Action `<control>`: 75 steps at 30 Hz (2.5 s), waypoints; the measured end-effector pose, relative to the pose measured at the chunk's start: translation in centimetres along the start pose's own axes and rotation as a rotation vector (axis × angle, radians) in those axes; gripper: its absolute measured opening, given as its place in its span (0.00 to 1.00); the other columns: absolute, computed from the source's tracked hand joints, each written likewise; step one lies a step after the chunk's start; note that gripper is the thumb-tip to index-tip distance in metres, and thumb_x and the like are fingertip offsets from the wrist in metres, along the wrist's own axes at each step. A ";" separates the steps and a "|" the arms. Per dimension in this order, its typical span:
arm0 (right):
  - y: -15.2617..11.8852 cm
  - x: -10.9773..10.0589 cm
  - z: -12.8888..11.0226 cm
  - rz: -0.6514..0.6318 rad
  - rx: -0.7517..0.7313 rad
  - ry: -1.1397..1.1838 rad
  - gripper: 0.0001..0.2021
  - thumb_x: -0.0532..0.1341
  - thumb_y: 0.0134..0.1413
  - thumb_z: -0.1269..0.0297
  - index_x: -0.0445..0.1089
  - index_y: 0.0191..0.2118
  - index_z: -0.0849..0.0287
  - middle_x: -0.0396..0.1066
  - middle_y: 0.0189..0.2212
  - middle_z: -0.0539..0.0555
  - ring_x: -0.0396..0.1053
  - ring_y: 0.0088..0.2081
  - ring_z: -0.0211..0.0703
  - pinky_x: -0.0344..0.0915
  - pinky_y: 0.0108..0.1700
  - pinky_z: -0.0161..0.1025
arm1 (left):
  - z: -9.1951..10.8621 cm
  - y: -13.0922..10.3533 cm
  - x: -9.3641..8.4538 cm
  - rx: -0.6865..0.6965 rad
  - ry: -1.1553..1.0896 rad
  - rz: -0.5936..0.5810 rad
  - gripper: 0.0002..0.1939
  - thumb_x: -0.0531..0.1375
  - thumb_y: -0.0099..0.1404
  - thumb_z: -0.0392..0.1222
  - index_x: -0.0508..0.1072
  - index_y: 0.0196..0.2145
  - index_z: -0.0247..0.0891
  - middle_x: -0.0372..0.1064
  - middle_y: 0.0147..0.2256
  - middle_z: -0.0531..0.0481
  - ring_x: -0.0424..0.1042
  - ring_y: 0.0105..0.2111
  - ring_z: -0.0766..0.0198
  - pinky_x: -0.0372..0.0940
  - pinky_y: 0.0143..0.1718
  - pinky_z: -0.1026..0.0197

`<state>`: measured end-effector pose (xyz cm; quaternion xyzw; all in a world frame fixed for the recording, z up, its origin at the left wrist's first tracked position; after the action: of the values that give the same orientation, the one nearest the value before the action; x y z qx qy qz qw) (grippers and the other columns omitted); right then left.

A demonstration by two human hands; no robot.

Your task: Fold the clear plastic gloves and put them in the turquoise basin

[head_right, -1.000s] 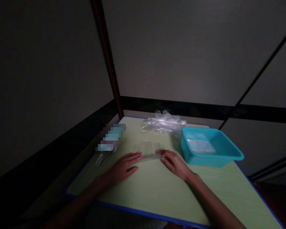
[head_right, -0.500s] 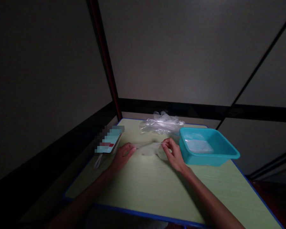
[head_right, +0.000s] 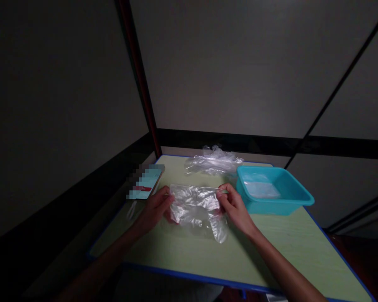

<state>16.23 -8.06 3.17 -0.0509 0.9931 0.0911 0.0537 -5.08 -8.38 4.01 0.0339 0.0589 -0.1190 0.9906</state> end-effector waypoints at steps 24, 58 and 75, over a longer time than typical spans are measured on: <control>2.4 -0.4 3.6 -0.354 -0.279 -0.622 0.11 0.47 0.57 0.64 0.61 0.43 0.58 0.68 0.38 0.55 0.66 0.39 0.43 0.61 0.40 0.40 | -2.4 0.8 -1.2 0.120 0.938 0.005 0.14 0.44 0.61 0.35 0.55 0.46 0.38 0.67 0.43 0.44 0.67 0.42 0.60 0.59 0.42 0.59; -3.5 0.4 0.5 -0.523 -0.261 -0.922 0.16 0.48 0.57 0.65 0.57 0.52 0.55 0.66 0.44 0.55 0.64 0.44 0.44 0.62 0.46 0.42 | -4.2 8.5 4.6 0.372 1.044 -0.354 0.23 0.45 0.62 0.37 0.48 0.56 0.36 0.51 0.56 0.45 0.42 0.58 0.62 0.33 0.57 0.50; 4.0 5.1 6.0 -0.328 -0.238 -1.245 0.27 0.41 0.59 0.59 0.44 0.59 0.72 0.38 0.59 0.62 0.37 0.60 0.47 0.41 0.58 0.47 | -4.1 3.8 0.8 0.301 1.223 -0.316 0.29 0.44 0.64 0.48 0.45 0.57 0.27 0.38 0.59 0.38 0.35 0.59 0.59 0.37 0.57 0.54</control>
<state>11.37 -3.48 -2.57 -0.1451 0.7387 0.2034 0.6260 -3.88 -4.58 0.04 0.2251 0.5992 -0.2294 0.7333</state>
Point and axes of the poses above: each hand's wrist, its own y-axis towards the middle knuckle, its own x-axis out of the palm, z = x × y, the point moved 3 cm from there along y, towards the middle knuckle
